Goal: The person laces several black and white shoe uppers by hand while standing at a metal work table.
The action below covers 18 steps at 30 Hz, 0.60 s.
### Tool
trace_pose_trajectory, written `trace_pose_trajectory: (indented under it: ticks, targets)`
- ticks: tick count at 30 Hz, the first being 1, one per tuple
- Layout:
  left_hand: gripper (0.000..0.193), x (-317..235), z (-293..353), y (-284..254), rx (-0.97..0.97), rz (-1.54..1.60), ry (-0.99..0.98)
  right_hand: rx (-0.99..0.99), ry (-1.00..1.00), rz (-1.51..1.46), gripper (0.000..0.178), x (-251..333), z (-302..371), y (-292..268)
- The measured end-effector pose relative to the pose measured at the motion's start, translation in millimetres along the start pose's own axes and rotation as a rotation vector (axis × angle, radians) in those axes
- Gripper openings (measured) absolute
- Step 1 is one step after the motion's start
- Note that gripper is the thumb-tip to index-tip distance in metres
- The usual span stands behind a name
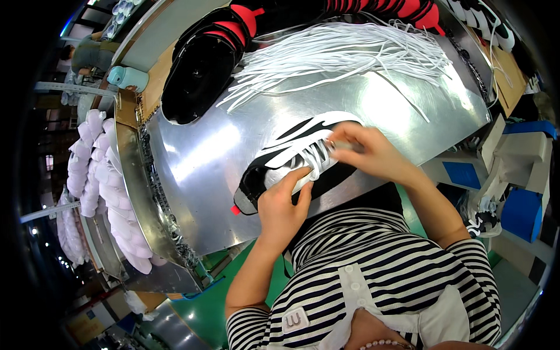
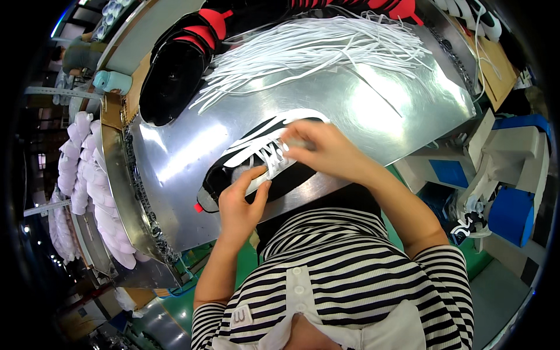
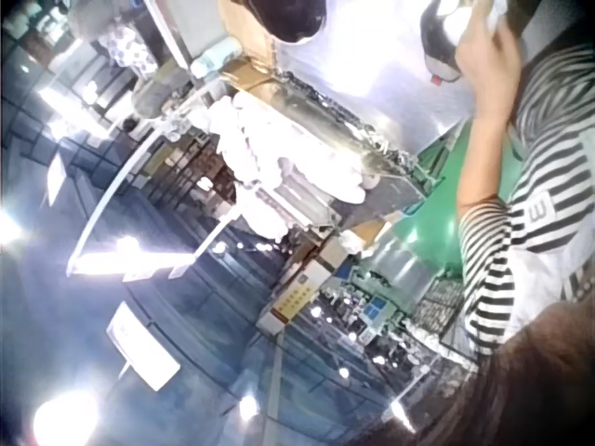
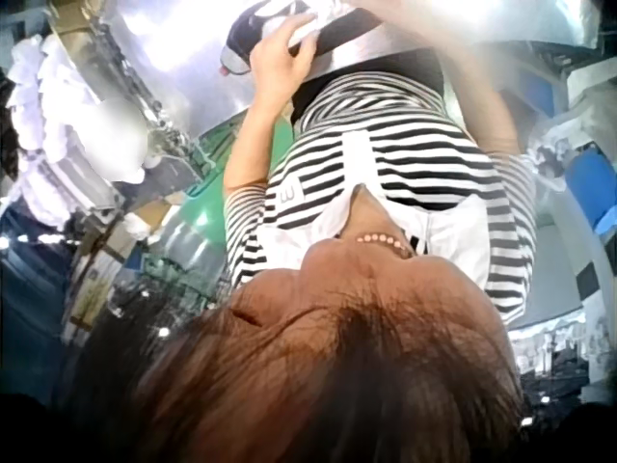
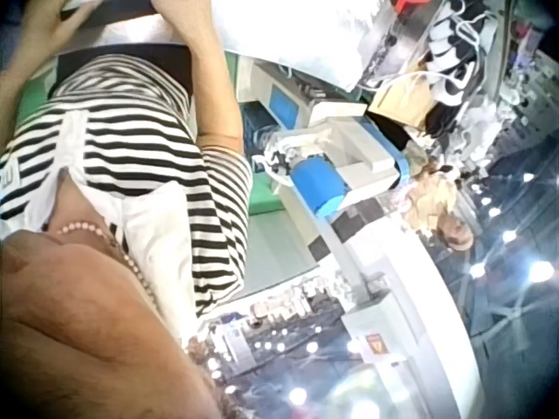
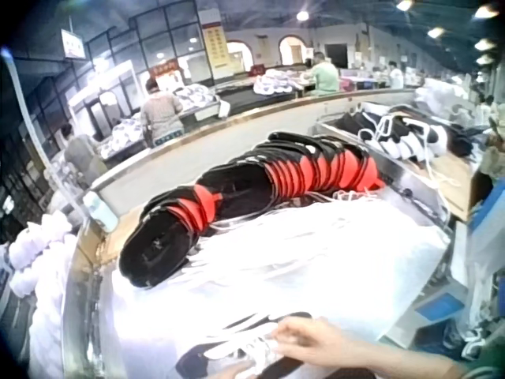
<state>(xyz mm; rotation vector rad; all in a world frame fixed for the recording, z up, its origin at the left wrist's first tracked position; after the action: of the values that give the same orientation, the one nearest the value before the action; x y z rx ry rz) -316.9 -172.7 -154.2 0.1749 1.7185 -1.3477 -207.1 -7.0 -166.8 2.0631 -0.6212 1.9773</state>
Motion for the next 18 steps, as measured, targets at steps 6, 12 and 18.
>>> trace_pose_trajectory:
  ticks: [6, 12, 18]
  targets:
    - [0.025, 1, 2, -11, 0.179, -0.211, 0.045, -0.232, -0.025, 0.129, 0.021, -30, -34, 14]
    - [0.029, 4, 8, -16, 0.088, -0.274, 0.15, -0.078, -0.119, 0.221, 0.02, -26, -34, 24]
    - [0.029, -6, 9, -17, -0.027, -0.327, 0.263, -0.145, -0.259, 0.321, 0.013, -27, -31, 24]
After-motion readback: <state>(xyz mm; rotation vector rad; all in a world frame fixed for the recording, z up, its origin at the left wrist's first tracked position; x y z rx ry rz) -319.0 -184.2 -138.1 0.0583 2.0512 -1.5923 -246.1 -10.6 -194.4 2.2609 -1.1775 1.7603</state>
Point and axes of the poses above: each hand's wrist, its own z-axis away from the middle knuckle, its own y-axis out of the palm, x = y × z, the point moved 5 cm from there along -z, towards the middle knuckle, and after that the axes turned 7 degrees about -y, right-handed, at the moved point
